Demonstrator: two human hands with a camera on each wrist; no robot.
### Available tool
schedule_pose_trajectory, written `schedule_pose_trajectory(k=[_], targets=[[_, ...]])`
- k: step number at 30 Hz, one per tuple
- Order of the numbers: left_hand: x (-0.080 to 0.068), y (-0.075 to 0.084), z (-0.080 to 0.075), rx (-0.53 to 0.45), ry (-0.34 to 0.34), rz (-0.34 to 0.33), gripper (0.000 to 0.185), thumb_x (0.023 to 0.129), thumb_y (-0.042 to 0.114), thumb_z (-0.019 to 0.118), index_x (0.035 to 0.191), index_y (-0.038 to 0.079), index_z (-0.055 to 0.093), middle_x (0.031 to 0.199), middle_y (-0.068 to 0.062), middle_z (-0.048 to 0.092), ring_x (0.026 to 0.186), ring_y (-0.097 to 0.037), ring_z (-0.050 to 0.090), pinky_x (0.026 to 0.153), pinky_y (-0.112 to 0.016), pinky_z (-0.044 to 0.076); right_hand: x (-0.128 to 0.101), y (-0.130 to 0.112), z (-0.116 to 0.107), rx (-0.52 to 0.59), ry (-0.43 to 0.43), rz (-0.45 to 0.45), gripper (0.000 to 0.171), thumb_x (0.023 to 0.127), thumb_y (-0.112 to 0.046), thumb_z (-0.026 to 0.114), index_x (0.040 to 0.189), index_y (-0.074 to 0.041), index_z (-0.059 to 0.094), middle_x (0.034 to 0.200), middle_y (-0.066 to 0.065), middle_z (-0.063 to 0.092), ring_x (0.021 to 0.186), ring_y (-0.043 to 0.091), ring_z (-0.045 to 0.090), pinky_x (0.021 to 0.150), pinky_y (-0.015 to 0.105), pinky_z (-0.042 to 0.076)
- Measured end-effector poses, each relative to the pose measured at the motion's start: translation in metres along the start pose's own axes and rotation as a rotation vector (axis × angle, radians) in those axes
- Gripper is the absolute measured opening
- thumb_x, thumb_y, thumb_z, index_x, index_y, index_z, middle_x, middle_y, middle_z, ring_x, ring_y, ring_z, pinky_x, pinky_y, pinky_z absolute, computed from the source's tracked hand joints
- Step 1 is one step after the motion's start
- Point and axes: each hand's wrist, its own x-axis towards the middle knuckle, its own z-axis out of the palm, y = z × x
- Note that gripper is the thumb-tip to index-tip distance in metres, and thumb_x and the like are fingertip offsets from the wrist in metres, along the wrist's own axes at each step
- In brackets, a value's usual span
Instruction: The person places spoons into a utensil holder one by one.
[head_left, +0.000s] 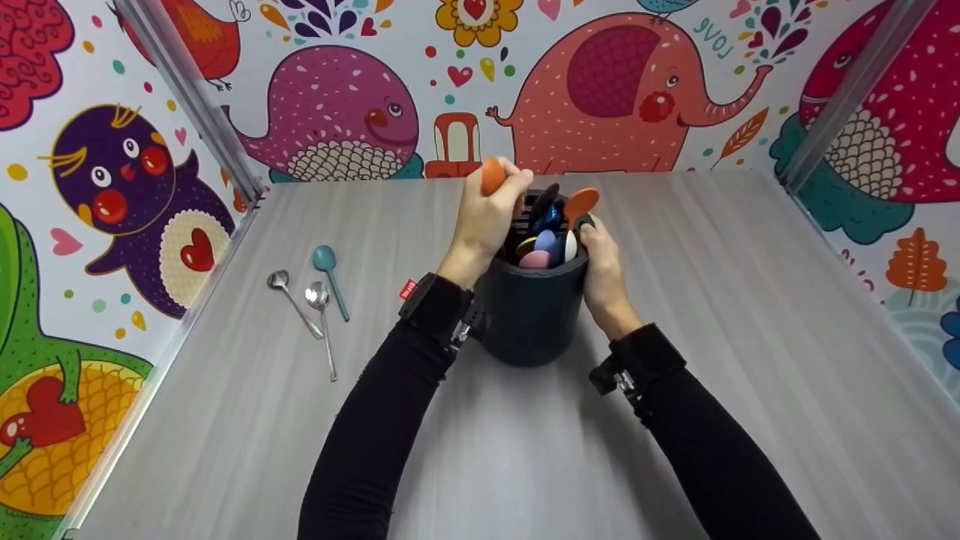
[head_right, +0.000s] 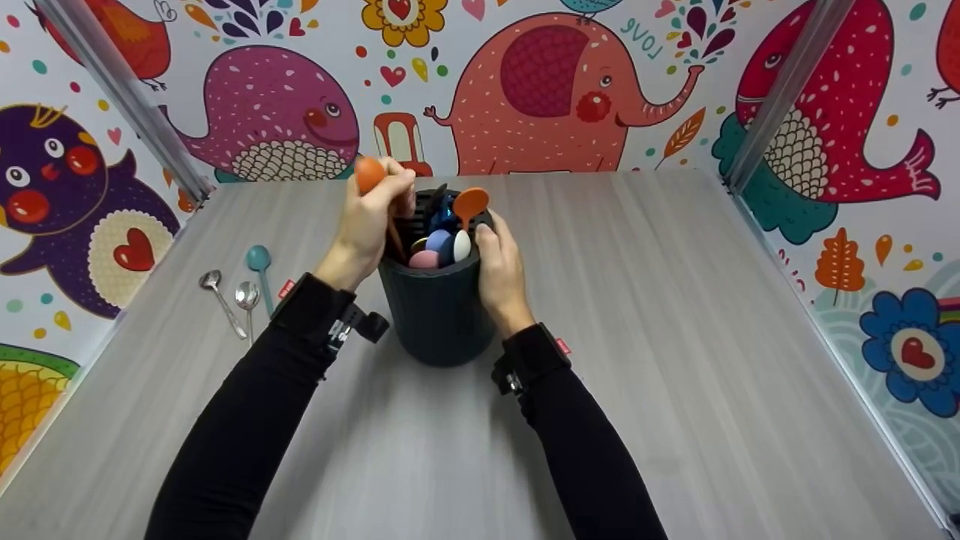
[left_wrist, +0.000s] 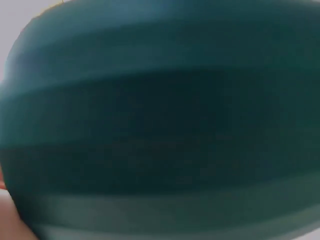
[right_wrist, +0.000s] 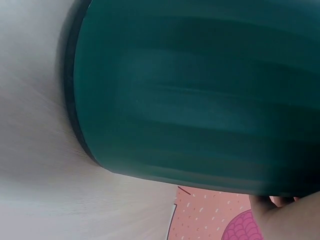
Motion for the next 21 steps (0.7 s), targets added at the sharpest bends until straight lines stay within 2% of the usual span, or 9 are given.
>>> schedule_pose_trajectory(k=[3, 6, 8, 16, 19, 21], targets=[[0.001, -0.001, -0.005, 0.066, 0.008, 0.024, 0.004, 0.096, 0.010, 0.063, 0.095, 0.007, 0.061, 0.085, -0.002, 0.059, 0.080, -0.016, 0.056, 0.076, -0.027, 0.044, 0.000, 0.000, 0.000, -0.005, -0.002, 0.000, 0.039, 0.100, -0.022, 0.037, 0.125, -0.001, 0.059, 0.116, 0.009, 0.057, 0.111, 0.017, 0.048, 0.102, 0.033, 0.033], [0.001, -0.002, -0.009, 0.103, 0.000, 0.038, 0.023, 0.097, 0.016, 0.062, 0.116, 0.003, 0.059, 0.109, -0.007, 0.063, 0.103, -0.019, 0.059, 0.092, -0.031, 0.045, 0.000, 0.000, 0.000, -0.001, 0.003, 0.005, 0.043, 0.100, -0.022, 0.037, 0.129, 0.001, 0.058, 0.121, 0.010, 0.058, 0.114, 0.017, 0.049, 0.105, 0.033, 0.032], [0.001, -0.002, -0.012, 0.109, 0.005, 0.042, 0.031, 0.098, 0.018, 0.060, 0.125, 0.002, 0.057, 0.118, -0.011, 0.062, 0.112, -0.021, 0.058, 0.098, -0.032, 0.045, 0.000, 0.000, 0.000, -0.001, 0.007, 0.007, 0.045, 0.100, -0.022, 0.037, 0.132, 0.002, 0.057, 0.123, 0.010, 0.058, 0.115, 0.016, 0.048, 0.106, 0.033, 0.032], [0.000, -0.007, -0.021, 0.129, 0.025, 0.050, 0.046, 0.099, 0.024, 0.052, 0.137, -0.001, 0.051, 0.136, -0.014, 0.055, 0.127, -0.022, 0.050, 0.108, -0.029, 0.039, 0.000, 0.000, 0.001, 0.020, 0.021, 0.013, 0.039, 0.099, -0.021, 0.037, 0.124, 0.002, 0.057, 0.113, 0.007, 0.054, 0.109, 0.016, 0.047, 0.099, 0.031, 0.033], [-0.001, -0.010, -0.026, 0.141, 0.045, 0.047, 0.046, 0.099, 0.023, 0.052, 0.138, -0.001, 0.051, 0.138, -0.015, 0.054, 0.128, -0.021, 0.050, 0.108, -0.029, 0.038, 0.000, 0.000, 0.001, 0.023, 0.026, 0.017, 0.042, 0.100, -0.021, 0.037, 0.129, 0.002, 0.057, 0.117, 0.007, 0.056, 0.111, 0.016, 0.047, 0.101, 0.030, 0.033], [-0.001, -0.012, -0.030, 0.155, 0.060, 0.048, 0.045, 0.099, 0.022, 0.053, 0.138, -0.002, 0.051, 0.137, -0.015, 0.054, 0.128, -0.022, 0.050, 0.108, -0.029, 0.038, 0.000, -0.001, 0.000, 0.024, 0.018, 0.017, 0.040, 0.100, -0.022, 0.037, 0.125, 0.003, 0.056, 0.113, 0.008, 0.053, 0.109, 0.017, 0.046, 0.099, 0.031, 0.032]])
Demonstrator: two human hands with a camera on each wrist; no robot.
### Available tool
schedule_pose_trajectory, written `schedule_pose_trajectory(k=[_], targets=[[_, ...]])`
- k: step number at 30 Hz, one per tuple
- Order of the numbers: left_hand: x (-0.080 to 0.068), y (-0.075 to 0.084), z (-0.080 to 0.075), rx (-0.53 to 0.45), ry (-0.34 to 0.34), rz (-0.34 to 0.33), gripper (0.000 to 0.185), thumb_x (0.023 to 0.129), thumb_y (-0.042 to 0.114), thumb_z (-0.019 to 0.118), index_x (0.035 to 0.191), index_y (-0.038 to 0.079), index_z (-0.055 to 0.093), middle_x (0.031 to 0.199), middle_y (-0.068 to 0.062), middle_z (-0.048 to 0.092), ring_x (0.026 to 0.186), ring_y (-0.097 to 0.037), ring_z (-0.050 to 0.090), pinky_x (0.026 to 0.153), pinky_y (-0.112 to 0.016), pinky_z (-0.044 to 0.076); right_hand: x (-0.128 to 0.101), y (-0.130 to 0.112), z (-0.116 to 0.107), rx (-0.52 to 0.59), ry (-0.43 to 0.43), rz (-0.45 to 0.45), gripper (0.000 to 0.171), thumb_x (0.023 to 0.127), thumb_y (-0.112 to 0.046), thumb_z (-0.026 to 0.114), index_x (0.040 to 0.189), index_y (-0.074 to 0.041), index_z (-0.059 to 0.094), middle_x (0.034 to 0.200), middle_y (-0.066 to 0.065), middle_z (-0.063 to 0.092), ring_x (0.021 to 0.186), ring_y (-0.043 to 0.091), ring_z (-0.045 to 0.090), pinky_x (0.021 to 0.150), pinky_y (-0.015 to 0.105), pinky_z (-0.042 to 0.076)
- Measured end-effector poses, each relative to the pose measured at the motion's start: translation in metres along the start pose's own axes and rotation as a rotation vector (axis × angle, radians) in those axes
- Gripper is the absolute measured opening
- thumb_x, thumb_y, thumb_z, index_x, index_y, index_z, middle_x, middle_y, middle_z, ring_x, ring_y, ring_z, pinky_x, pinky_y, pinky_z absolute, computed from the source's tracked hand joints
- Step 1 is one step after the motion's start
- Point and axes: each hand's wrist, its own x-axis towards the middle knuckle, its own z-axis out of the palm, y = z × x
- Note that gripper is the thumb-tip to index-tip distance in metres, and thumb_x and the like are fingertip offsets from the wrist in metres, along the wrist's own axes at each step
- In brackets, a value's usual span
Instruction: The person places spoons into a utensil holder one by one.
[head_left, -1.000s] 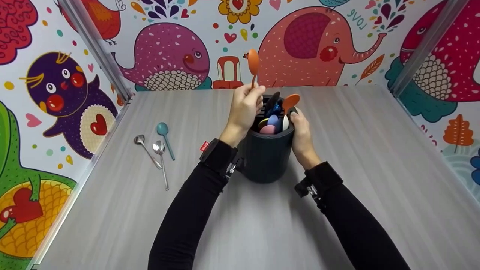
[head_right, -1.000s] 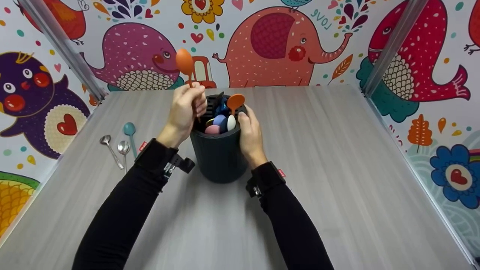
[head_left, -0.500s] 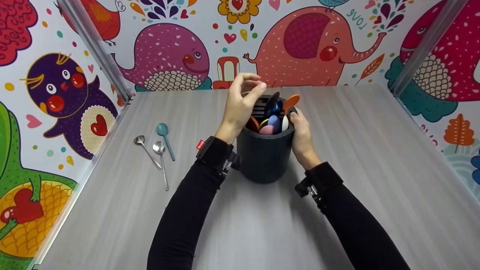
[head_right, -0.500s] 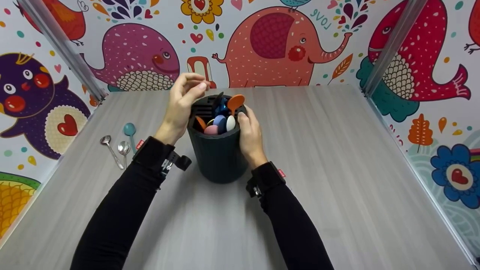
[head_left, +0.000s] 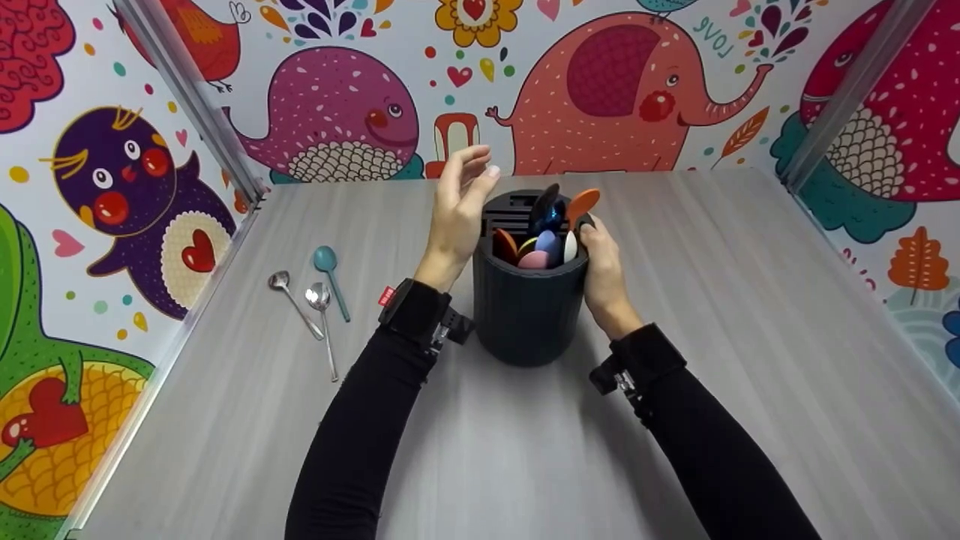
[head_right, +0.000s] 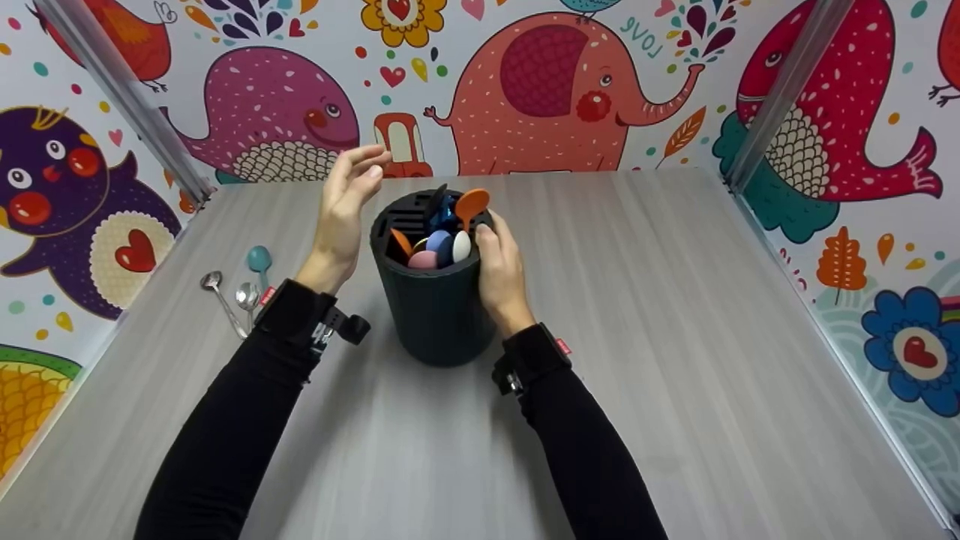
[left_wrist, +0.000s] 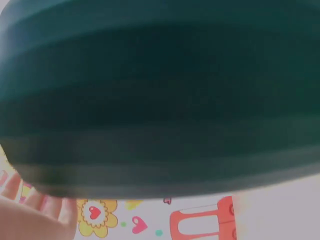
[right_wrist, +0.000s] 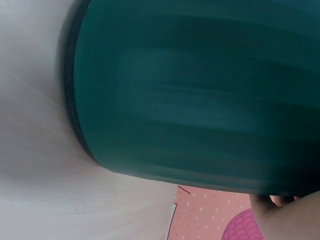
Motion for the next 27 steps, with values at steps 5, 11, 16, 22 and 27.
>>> schedule_pose_trajectory(k=[5, 11, 16, 22, 27], targets=[[0.000, -0.004, -0.007, 0.062, 0.019, 0.022, 0.043, 0.099, 0.019, 0.055, 0.136, -0.002, 0.052, 0.131, -0.016, 0.057, 0.126, -0.029, 0.052, 0.107, -0.029, 0.040, 0.000, -0.001, 0.000, -0.018, 0.002, 0.005, 0.041, 0.100, -0.023, 0.037, 0.126, 0.002, 0.057, 0.114, 0.008, 0.053, 0.110, 0.017, 0.046, 0.100, 0.031, 0.032], [-0.001, -0.005, -0.015, 0.129, 0.043, 0.018, 0.040, 0.100, 0.020, 0.055, 0.134, -0.001, 0.054, 0.131, -0.012, 0.058, 0.125, -0.023, 0.053, 0.108, -0.033, 0.038, -0.001, -0.003, 0.000, -0.018, -0.014, 0.015, 0.047, 0.101, -0.023, 0.036, 0.135, 0.003, 0.054, 0.124, 0.012, 0.056, 0.117, 0.018, 0.047, 0.105, 0.034, 0.031], [-0.001, -0.005, -0.025, 0.163, 0.069, 0.003, 0.038, 0.101, 0.021, 0.054, 0.133, -0.001, 0.055, 0.131, -0.013, 0.059, 0.124, -0.023, 0.053, 0.107, -0.032, 0.038, -0.002, -0.001, 0.000, -0.011, -0.004, 0.019, 0.046, 0.100, -0.024, 0.037, 0.133, 0.003, 0.055, 0.122, 0.011, 0.056, 0.115, 0.017, 0.047, 0.105, 0.034, 0.032], [0.002, -0.006, -0.043, 0.202, 0.137, -0.019, 0.036, 0.101, 0.021, 0.055, 0.130, 0.000, 0.057, 0.128, -0.013, 0.062, 0.119, -0.020, 0.055, 0.105, -0.031, 0.040, -0.003, -0.001, 0.000, -0.029, -0.007, 0.020, 0.044, 0.100, -0.026, 0.037, 0.129, 0.001, 0.056, 0.116, 0.008, 0.054, 0.111, 0.016, 0.046, 0.101, 0.033, 0.032], [0.002, -0.011, -0.060, 0.235, 0.170, -0.053, 0.035, 0.100, 0.021, 0.056, 0.130, 0.002, 0.057, 0.129, -0.012, 0.061, 0.121, -0.021, 0.055, 0.106, -0.034, 0.040, -0.001, -0.001, 0.000, -0.050, -0.012, 0.013, 0.040, 0.100, -0.025, 0.036, 0.124, 0.000, 0.057, 0.109, 0.008, 0.051, 0.107, 0.017, 0.045, 0.098, 0.033, 0.031]])
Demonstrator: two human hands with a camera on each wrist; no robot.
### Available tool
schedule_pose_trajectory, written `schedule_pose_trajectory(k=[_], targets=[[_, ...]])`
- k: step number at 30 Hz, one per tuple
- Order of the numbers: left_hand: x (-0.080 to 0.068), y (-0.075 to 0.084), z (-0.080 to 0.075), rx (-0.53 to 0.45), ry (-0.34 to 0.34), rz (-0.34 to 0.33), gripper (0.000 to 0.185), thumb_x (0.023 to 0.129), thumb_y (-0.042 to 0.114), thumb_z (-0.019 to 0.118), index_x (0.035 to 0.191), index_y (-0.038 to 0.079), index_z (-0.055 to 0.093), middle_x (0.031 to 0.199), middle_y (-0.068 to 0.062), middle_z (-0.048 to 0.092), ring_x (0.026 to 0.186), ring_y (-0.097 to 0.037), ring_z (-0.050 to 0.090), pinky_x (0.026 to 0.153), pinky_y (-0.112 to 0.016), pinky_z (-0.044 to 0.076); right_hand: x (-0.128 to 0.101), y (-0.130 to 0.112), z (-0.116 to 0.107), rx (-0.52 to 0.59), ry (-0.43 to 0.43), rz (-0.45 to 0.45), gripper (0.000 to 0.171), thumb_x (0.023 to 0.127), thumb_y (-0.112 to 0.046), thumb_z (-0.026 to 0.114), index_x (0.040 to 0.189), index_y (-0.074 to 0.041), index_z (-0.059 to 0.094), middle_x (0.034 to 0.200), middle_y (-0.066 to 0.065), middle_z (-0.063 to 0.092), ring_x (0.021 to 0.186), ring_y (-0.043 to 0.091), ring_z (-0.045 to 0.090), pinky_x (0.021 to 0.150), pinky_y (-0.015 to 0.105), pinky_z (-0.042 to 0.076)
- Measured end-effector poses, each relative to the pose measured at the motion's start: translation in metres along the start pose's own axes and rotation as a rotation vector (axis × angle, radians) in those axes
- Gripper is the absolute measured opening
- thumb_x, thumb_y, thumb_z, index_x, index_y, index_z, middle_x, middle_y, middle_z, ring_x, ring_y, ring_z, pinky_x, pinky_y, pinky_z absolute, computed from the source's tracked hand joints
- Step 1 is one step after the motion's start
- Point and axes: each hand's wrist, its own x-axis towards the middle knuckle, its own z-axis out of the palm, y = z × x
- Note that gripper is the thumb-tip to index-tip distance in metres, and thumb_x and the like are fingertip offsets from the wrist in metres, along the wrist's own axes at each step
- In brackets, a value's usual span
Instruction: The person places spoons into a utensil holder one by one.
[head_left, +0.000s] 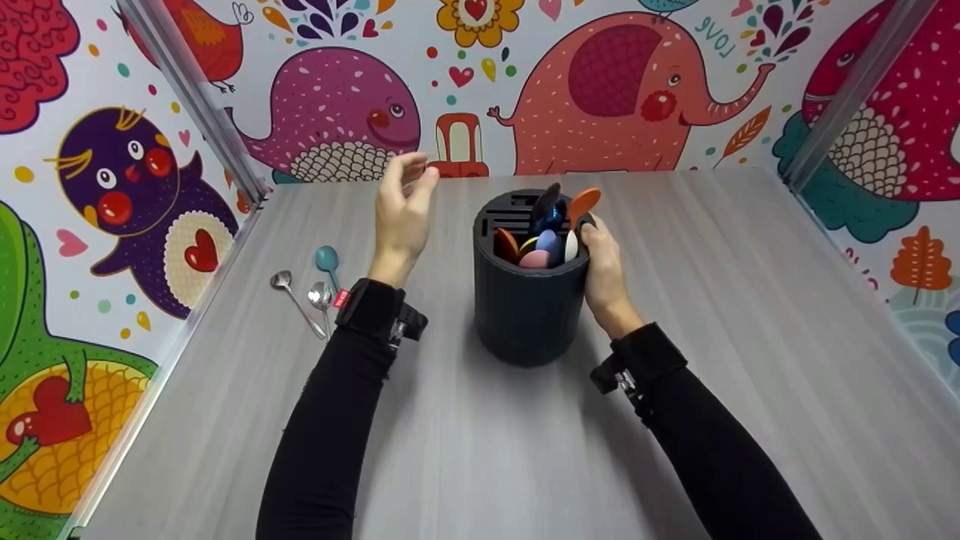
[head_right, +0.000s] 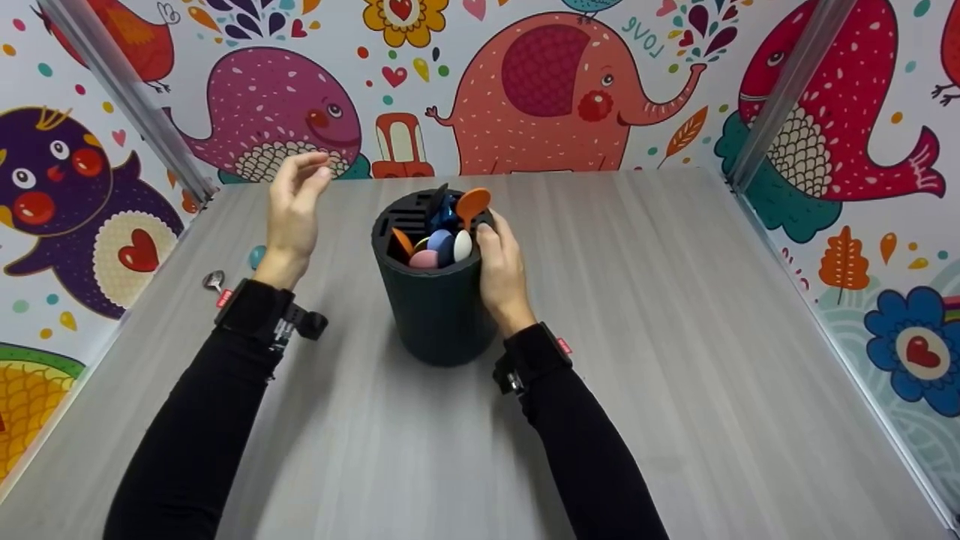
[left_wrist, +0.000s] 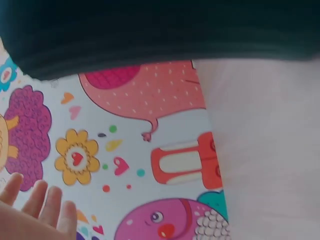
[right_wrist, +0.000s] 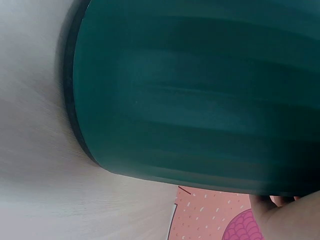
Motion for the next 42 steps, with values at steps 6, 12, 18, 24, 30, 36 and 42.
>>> schedule_pose_trajectory(k=[6, 12, 18, 24, 30, 36, 42], targets=[[0.000, -0.014, -0.017, 0.041, 0.023, -0.055, 0.035, 0.101, 0.022, 0.057, 0.131, 0.004, 0.057, 0.130, -0.011, 0.061, 0.121, -0.020, 0.055, 0.106, -0.033, 0.041, 0.001, 0.000, -0.001, -0.001, -0.002, 0.003, 0.042, 0.101, -0.023, 0.036, 0.129, 0.001, 0.057, 0.114, 0.009, 0.053, 0.110, 0.017, 0.046, 0.100, 0.032, 0.032], [-0.002, -0.031, -0.032, 0.073, 0.048, -0.160, 0.036, 0.101, 0.025, 0.057, 0.132, 0.006, 0.056, 0.129, -0.010, 0.059, 0.120, -0.021, 0.054, 0.106, -0.033, 0.041, 0.000, 0.001, -0.002, 0.003, -0.005, 0.008, 0.042, 0.101, -0.024, 0.036, 0.128, 0.001, 0.056, 0.114, 0.009, 0.053, 0.110, 0.018, 0.046, 0.100, 0.033, 0.031], [-0.006, -0.050, -0.045, 0.093, 0.088, -0.248, 0.037, 0.100, 0.024, 0.059, 0.132, 0.004, 0.057, 0.129, -0.013, 0.059, 0.119, -0.023, 0.054, 0.105, -0.035, 0.041, -0.001, 0.000, -0.002, 0.005, -0.002, 0.010, 0.045, 0.101, -0.024, 0.036, 0.133, 0.002, 0.055, 0.119, 0.011, 0.055, 0.113, 0.017, 0.046, 0.103, 0.034, 0.031], [-0.012, -0.071, -0.059, 0.243, 0.135, -0.335, 0.037, 0.099, 0.020, 0.063, 0.131, 0.002, 0.059, 0.129, -0.015, 0.060, 0.119, -0.027, 0.055, 0.103, -0.038, 0.043, 0.001, 0.000, -0.003, -0.004, -0.013, 0.003, 0.045, 0.102, -0.026, 0.036, 0.132, 0.002, 0.055, 0.119, 0.011, 0.055, 0.113, 0.017, 0.047, 0.103, 0.034, 0.032], [-0.017, -0.081, -0.069, 0.481, 0.075, -0.469, 0.041, 0.093, 0.016, 0.060, 0.131, 0.000, 0.060, 0.131, -0.019, 0.059, 0.121, -0.034, 0.053, 0.103, -0.047, 0.040, 0.000, 0.000, -0.004, -0.016, -0.012, 0.009, 0.043, 0.103, -0.028, 0.035, 0.129, 0.000, 0.055, 0.114, 0.009, 0.052, 0.110, 0.018, 0.045, 0.100, 0.035, 0.031], [-0.025, -0.091, -0.079, 0.740, -0.080, -0.567, 0.055, 0.089, 0.019, 0.053, 0.142, 0.003, 0.050, 0.142, -0.020, 0.050, 0.131, -0.040, 0.045, 0.104, -0.055, 0.039, 0.000, 0.000, -0.003, -0.001, -0.005, 0.016, 0.045, 0.102, -0.026, 0.036, 0.132, 0.001, 0.054, 0.119, 0.010, 0.054, 0.113, 0.018, 0.046, 0.103, 0.035, 0.032], [-0.035, -0.101, -0.092, 0.815, -0.259, -0.660, 0.077, 0.093, 0.031, 0.052, 0.158, 0.001, 0.024, 0.156, -0.032, 0.028, 0.139, -0.054, 0.030, 0.111, -0.063, 0.029, 0.000, 0.000, -0.002, 0.002, -0.007, 0.013, 0.045, 0.101, -0.026, 0.036, 0.132, 0.001, 0.055, 0.118, 0.010, 0.053, 0.112, 0.018, 0.046, 0.103, 0.035, 0.031]])
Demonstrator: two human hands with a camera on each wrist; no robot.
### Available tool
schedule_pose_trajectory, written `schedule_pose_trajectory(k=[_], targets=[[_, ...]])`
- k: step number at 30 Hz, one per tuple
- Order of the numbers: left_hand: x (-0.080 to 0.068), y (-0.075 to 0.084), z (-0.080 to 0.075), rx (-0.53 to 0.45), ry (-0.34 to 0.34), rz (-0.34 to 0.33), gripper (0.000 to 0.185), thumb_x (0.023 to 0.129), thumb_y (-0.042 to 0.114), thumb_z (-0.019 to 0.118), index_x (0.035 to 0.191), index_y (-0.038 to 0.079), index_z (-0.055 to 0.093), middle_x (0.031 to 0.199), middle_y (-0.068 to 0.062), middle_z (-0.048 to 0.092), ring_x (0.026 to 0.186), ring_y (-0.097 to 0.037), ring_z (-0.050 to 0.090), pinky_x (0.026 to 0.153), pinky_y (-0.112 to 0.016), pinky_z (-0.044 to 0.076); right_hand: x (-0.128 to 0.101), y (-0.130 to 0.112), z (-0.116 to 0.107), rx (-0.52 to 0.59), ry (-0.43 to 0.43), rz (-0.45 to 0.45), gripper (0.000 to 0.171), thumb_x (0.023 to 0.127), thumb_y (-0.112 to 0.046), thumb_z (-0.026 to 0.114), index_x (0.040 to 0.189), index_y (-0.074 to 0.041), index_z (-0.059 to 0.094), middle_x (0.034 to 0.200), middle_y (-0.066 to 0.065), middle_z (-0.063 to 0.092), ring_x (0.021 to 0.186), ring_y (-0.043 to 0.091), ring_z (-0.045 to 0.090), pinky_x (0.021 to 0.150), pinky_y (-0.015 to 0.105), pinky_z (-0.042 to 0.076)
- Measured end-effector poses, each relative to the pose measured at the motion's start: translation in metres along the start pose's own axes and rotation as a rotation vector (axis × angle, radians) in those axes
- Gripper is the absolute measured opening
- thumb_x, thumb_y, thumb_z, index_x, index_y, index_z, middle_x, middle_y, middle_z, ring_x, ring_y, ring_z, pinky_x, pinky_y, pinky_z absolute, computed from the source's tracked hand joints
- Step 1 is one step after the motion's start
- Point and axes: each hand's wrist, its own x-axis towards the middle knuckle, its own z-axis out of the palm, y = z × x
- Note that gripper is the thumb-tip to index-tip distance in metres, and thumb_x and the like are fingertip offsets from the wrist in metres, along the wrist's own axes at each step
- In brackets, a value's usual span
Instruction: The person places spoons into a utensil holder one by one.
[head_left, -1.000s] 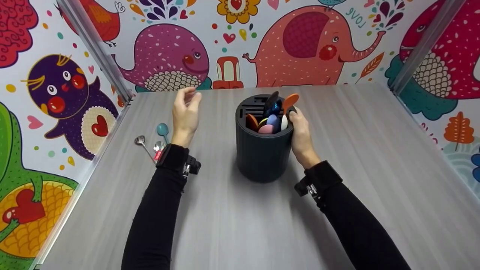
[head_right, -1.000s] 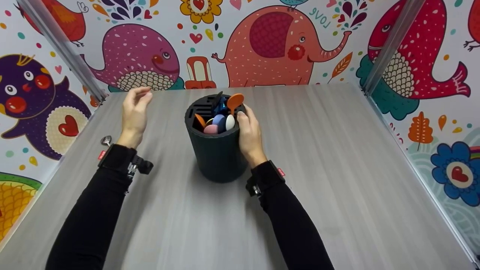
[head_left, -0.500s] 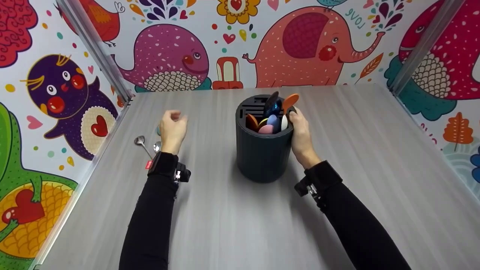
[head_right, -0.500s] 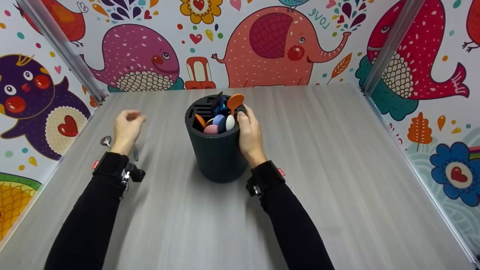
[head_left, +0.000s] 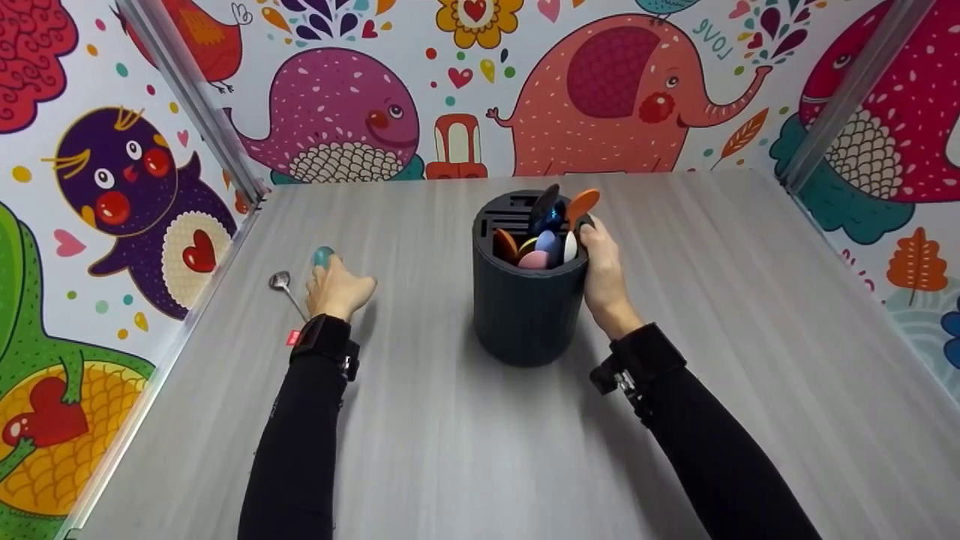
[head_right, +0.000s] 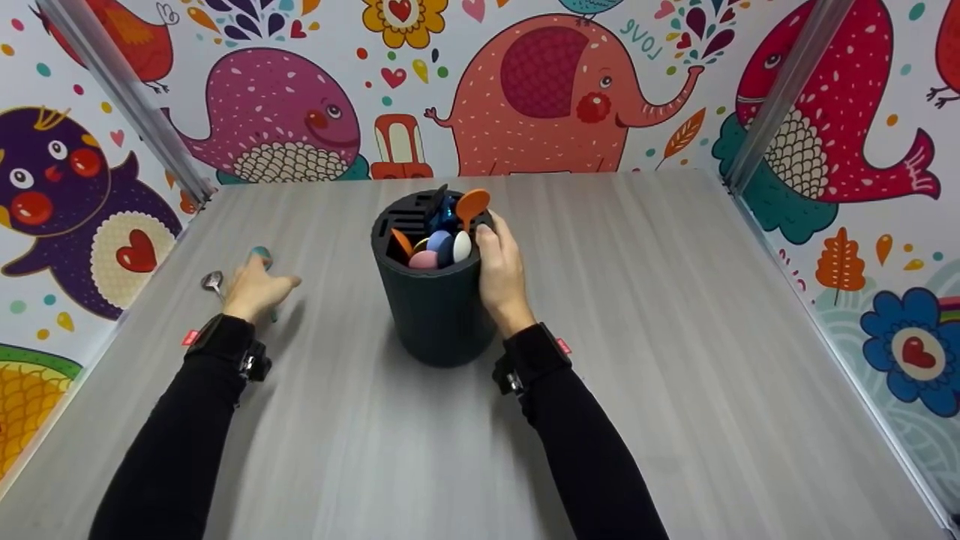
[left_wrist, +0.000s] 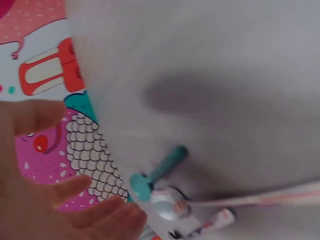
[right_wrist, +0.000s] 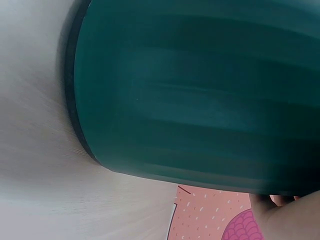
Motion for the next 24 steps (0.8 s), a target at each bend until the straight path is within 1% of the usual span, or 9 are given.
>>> schedule_pose_trajectory(k=[2, 4, 8, 9, 11, 16, 20, 22, 24], targets=[[0.000, -0.005, 0.000, 0.029, -0.039, -0.006, 0.082, 0.095, 0.036, 0.054, 0.160, 0.001, 0.019, 0.157, -0.035, 0.023, 0.141, -0.056, 0.025, 0.113, -0.064, 0.026, 0.000, 0.000, 0.001, 0.005, -0.009, 0.002, 0.046, 0.102, -0.027, 0.036, 0.133, 0.001, 0.054, 0.119, 0.011, 0.054, 0.114, 0.018, 0.046, 0.104, 0.036, 0.031], [0.000, -0.010, -0.001, 0.051, -0.081, -0.015, 0.084, 0.097, 0.040, 0.055, 0.161, 0.002, 0.015, 0.159, -0.037, 0.018, 0.143, -0.057, 0.020, 0.115, -0.064, 0.022, 0.000, -0.001, 0.001, 0.009, -0.016, 0.007, 0.048, 0.102, -0.028, 0.035, 0.137, 0.001, 0.053, 0.125, 0.011, 0.055, 0.118, 0.018, 0.046, 0.107, 0.037, 0.030], [0.000, -0.020, -0.004, 0.084, -0.175, -0.031, 0.087, 0.098, 0.042, 0.054, 0.162, 0.004, 0.010, 0.161, -0.037, 0.009, 0.146, -0.058, 0.010, 0.117, -0.065, 0.014, 0.000, -0.001, 0.003, 0.025, -0.024, 0.018, 0.051, 0.103, -0.028, 0.035, 0.143, 0.000, 0.050, 0.138, 0.012, 0.054, 0.128, 0.018, 0.045, 0.113, 0.039, 0.028], [-0.001, -0.023, -0.004, 0.095, -0.190, -0.030, 0.087, 0.097, 0.042, 0.054, 0.162, 0.004, 0.009, 0.161, -0.037, 0.009, 0.146, -0.058, 0.010, 0.117, -0.065, 0.014, 0.000, -0.001, 0.003, 0.029, -0.024, 0.018, 0.052, 0.103, -0.028, 0.035, 0.143, 0.001, 0.050, 0.139, 0.013, 0.054, 0.129, 0.019, 0.045, 0.114, 0.039, 0.027], [-0.001, -0.027, -0.003, 0.130, -0.213, -0.023, 0.086, 0.096, 0.040, 0.053, 0.162, 0.003, 0.011, 0.161, -0.037, 0.007, 0.145, -0.058, 0.011, 0.117, -0.065, 0.013, 0.000, -0.001, 0.003, 0.033, -0.018, 0.011, 0.049, 0.102, -0.028, 0.036, 0.138, 0.000, 0.054, 0.130, 0.011, 0.057, 0.122, 0.018, 0.047, 0.109, 0.037, 0.030], [0.001, -0.032, 0.001, 0.236, -0.229, 0.016, 0.080, 0.097, 0.036, 0.046, 0.159, -0.004, 0.015, 0.160, -0.037, 0.005, 0.143, -0.060, 0.011, 0.116, -0.066, 0.012, 0.001, -0.001, 0.002, 0.018, -0.003, -0.004, 0.041, 0.101, -0.027, 0.037, 0.126, -0.001, 0.057, 0.110, 0.007, 0.052, 0.107, 0.017, 0.045, 0.096, 0.033, 0.031], [0.002, -0.029, 0.004, 0.291, -0.233, 0.049, 0.078, 0.097, 0.033, 0.044, 0.156, -0.011, 0.019, 0.158, -0.040, 0.008, 0.144, -0.061, 0.006, 0.117, -0.066, 0.010, 0.000, 0.000, 0.000, 0.013, -0.005, 0.002, 0.044, 0.102, -0.027, 0.036, 0.131, 0.000, 0.056, 0.115, 0.008, 0.052, 0.110, 0.017, 0.045, 0.099, 0.033, 0.031], [0.002, -0.026, 0.006, 0.308, -0.232, 0.059, 0.074, 0.095, 0.031, 0.044, 0.153, -0.013, 0.027, 0.158, -0.040, 0.012, 0.145, -0.060, 0.006, 0.117, -0.066, 0.009, 0.000, 0.000, -0.001, 0.012, -0.011, 0.004, 0.045, 0.102, -0.027, 0.036, 0.133, 0.000, 0.055, 0.117, 0.009, 0.053, 0.112, 0.017, 0.045, 0.101, 0.034, 0.030], [0.002, -0.023, 0.007, 0.315, -0.220, 0.073, 0.067, 0.093, 0.029, 0.045, 0.146, -0.014, 0.041, 0.156, -0.039, 0.022, 0.144, -0.059, 0.014, 0.116, -0.066, 0.014, 0.000, 0.001, -0.002, 0.012, -0.011, 0.007, 0.047, 0.102, -0.027, 0.035, 0.135, 0.000, 0.054, 0.121, 0.009, 0.054, 0.115, 0.017, 0.045, 0.104, 0.035, 0.030]])
